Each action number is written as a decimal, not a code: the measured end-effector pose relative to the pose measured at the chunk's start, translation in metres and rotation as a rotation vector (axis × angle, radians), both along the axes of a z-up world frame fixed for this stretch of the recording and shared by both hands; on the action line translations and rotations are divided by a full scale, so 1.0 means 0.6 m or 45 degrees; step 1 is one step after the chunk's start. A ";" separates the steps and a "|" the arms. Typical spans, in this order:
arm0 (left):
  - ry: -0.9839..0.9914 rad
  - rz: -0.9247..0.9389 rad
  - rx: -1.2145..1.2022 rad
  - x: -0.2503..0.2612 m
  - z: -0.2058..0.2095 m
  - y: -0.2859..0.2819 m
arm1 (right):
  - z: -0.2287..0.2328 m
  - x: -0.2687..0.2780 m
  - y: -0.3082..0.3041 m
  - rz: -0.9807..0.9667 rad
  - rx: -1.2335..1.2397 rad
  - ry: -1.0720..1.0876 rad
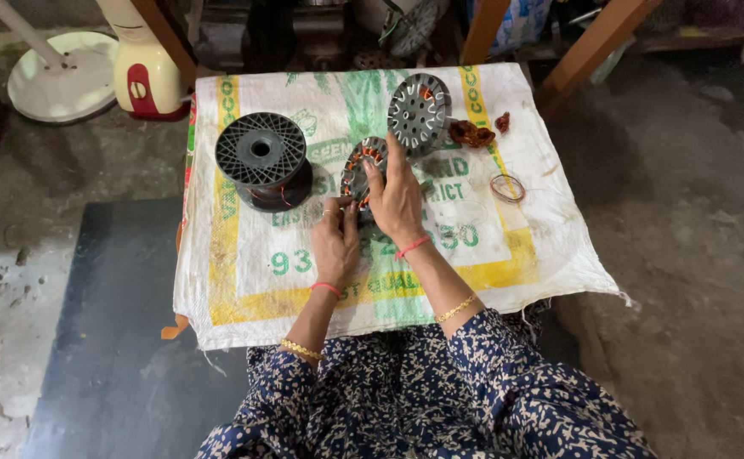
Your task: The person is winding copper wire around a slotted metal rotor component. They use both hands to feed the wire through the slots and secure it, occasionally using a green-handled tool to assist with the winding process.
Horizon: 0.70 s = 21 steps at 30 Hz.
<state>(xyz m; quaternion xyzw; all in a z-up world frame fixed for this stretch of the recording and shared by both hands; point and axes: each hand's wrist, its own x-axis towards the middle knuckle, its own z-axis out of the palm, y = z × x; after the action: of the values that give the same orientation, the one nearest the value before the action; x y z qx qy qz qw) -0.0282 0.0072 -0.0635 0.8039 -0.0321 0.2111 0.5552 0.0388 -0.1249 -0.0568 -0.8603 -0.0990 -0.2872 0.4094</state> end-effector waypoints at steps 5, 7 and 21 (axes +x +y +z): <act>0.043 0.008 0.001 -0.002 0.005 -0.001 | 0.013 -0.011 -0.002 0.016 0.018 -0.069; 0.029 0.007 0.003 -0.001 0.006 0.000 | 0.021 -0.015 0.001 0.029 0.046 -0.060; 0.085 -0.040 -0.010 0.004 0.004 0.004 | 0.034 -0.024 0.001 0.020 0.106 0.069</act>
<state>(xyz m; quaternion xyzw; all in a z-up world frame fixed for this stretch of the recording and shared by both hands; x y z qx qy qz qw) -0.0260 0.0096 -0.0612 0.8077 -0.0252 0.1756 0.5623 0.0243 -0.1243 -0.0367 -0.8491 -0.0824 -0.2644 0.4498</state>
